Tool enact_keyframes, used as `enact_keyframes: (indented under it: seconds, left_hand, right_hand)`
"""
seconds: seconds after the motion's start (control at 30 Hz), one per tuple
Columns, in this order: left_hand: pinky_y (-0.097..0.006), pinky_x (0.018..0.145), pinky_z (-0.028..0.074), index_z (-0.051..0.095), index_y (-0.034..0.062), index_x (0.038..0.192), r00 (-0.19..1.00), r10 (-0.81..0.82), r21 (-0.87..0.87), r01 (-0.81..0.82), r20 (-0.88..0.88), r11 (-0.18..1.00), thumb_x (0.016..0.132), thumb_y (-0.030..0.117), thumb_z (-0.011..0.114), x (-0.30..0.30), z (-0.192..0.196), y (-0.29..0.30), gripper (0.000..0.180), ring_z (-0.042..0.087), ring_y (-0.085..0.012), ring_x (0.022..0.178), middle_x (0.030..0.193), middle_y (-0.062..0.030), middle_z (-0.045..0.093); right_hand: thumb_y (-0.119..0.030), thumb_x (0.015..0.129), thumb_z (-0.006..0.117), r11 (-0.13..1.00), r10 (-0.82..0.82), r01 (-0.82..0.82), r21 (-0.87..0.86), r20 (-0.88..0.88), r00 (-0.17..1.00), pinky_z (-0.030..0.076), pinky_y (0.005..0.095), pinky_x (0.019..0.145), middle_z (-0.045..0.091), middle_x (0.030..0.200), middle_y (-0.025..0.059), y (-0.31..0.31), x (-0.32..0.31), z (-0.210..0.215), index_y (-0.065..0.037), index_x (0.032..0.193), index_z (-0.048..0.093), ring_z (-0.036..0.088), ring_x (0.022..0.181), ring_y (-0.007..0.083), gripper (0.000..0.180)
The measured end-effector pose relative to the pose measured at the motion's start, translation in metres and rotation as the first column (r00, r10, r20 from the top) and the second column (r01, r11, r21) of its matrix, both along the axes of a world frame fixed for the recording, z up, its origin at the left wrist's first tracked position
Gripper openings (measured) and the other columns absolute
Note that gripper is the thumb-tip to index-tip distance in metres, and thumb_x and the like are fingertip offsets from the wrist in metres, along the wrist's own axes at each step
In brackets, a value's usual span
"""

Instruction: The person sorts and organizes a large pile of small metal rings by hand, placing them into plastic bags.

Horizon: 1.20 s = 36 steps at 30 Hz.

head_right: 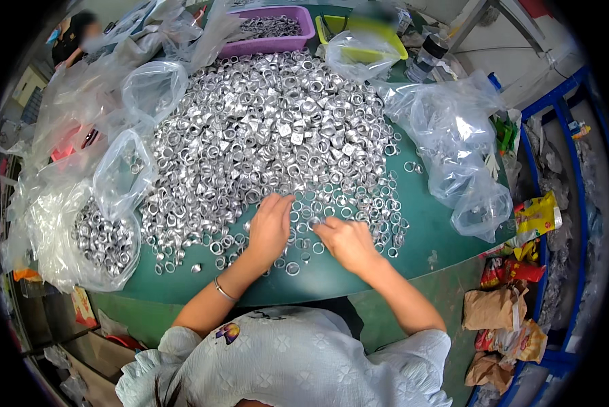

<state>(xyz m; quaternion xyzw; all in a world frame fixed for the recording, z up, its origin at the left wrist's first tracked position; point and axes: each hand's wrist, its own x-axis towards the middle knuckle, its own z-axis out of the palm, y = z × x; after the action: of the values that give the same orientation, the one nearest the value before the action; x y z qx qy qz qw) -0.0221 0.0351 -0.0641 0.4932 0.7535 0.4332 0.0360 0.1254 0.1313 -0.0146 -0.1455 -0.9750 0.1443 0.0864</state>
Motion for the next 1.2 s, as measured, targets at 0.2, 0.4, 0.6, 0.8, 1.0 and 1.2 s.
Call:
enact_keyframes:
  seconds: [0.2, 0.4, 0.6, 0.8, 1.0, 1.2]
  left_hand:
    - [-0.040, 0.067, 0.043, 0.059, 0.0004, 0.092, 0.997, -0.059, -0.157, 0.049, -0.057, 0.986, 0.077, -0.002, 0.048, 0.005, 0.009, -0.022, 0.019, 0.051, -0.0317, 0.076, 0.077, -0.0134, 0.053]
    - [-0.039, 0.063, 0.041, 0.058, 0.0010, 0.092, 0.992, -0.069, -0.102, 0.080, 0.101, 0.992, 0.080, 0.002, 0.052, 0.036, 0.013, -0.021, 0.013, 0.051, -0.0328, 0.073, 0.075, -0.0141, 0.050]
    - [-0.031, 0.063, 0.045, 0.059, -0.0005, 0.095, 0.915, -0.023, -0.150, 0.091, 0.402, 0.984, 0.080, 0.008, 0.058, 0.048, 0.022, -0.021, 0.017, 0.056, -0.0227, 0.070, 0.077, -0.0103, 0.057]
    - [-0.022, 0.071, 0.044, 0.059, -0.0017, 0.106, 0.336, -0.266, 0.161, 0.309, 0.904, 0.937, 0.081, 0.006, 0.060, 0.056, 0.022, -0.015, 0.026, 0.053, -0.0080, 0.078, 0.088, -0.0030, 0.061]
    - [-0.021, 0.070, 0.043, 0.062, -0.0012, 0.101, 0.534, -0.274, 0.094, 0.339, 0.800, 0.936, 0.082, 0.002, 0.057, 0.054, 0.032, -0.017, 0.020, 0.052, -0.0079, 0.082, 0.091, -0.0066, 0.060]
    - [-0.019, 0.061, 0.039, 0.062, -0.0004, 0.099, 0.648, -0.148, 0.015, 0.205, 0.747, 0.979, 0.083, 0.001, 0.052, 0.056, 0.028, -0.006, 0.019, 0.049, -0.0060, 0.071, 0.082, -0.0033, 0.061]
  right_hand:
    - [-0.013, 0.077, 0.062, 0.897, -0.338, 0.206, -0.391, -0.307, 0.890, 0.046, 0.0325, 0.052, 0.062, 0.067, 0.0103, -0.002, 0.038, -0.027, -0.008, 0.086, 0.065, 0.060, 0.056, 0.0245, 0.011]
    - [-0.019, 0.075, 0.063, 0.866, -0.497, 0.499, -0.014, -0.125, 0.859, 0.045, 0.0385, 0.050, 0.061, 0.067, 0.0130, 0.007, 0.000, -0.029, -0.006, 0.078, 0.060, 0.059, 0.056, 0.0311, 0.014]
    - [-0.007, 0.069, 0.066, 0.922, -0.387, 0.340, -0.185, -0.408, 0.827, 0.042, 0.0325, 0.044, 0.058, 0.063, 0.0108, 0.002, 0.007, -0.027, -0.003, 0.077, 0.060, 0.056, 0.049, 0.0246, 0.010]
    - [0.004, 0.061, 0.069, 0.996, -0.093, 0.054, -0.077, -0.725, 0.682, 0.033, 0.0250, 0.038, 0.047, 0.053, 0.0028, -0.011, 0.030, -0.035, -0.001, 0.081, 0.065, 0.044, 0.041, 0.0144, 0.021]
    - [0.008, 0.063, 0.066, 0.988, -0.115, -0.003, -0.157, -0.734, 0.669, 0.033, 0.0258, 0.036, 0.047, 0.051, 0.0040, -0.013, 0.036, -0.036, 0.001, 0.079, 0.064, 0.045, 0.039, 0.0146, 0.017]
    - [0.005, 0.068, 0.064, 0.947, -0.272, 0.095, -0.308, -0.607, 0.747, 0.035, 0.0280, 0.038, 0.049, 0.052, 0.0056, -0.017, 0.030, -0.046, 0.000, 0.083, 0.063, 0.045, 0.039, 0.0161, 0.016]
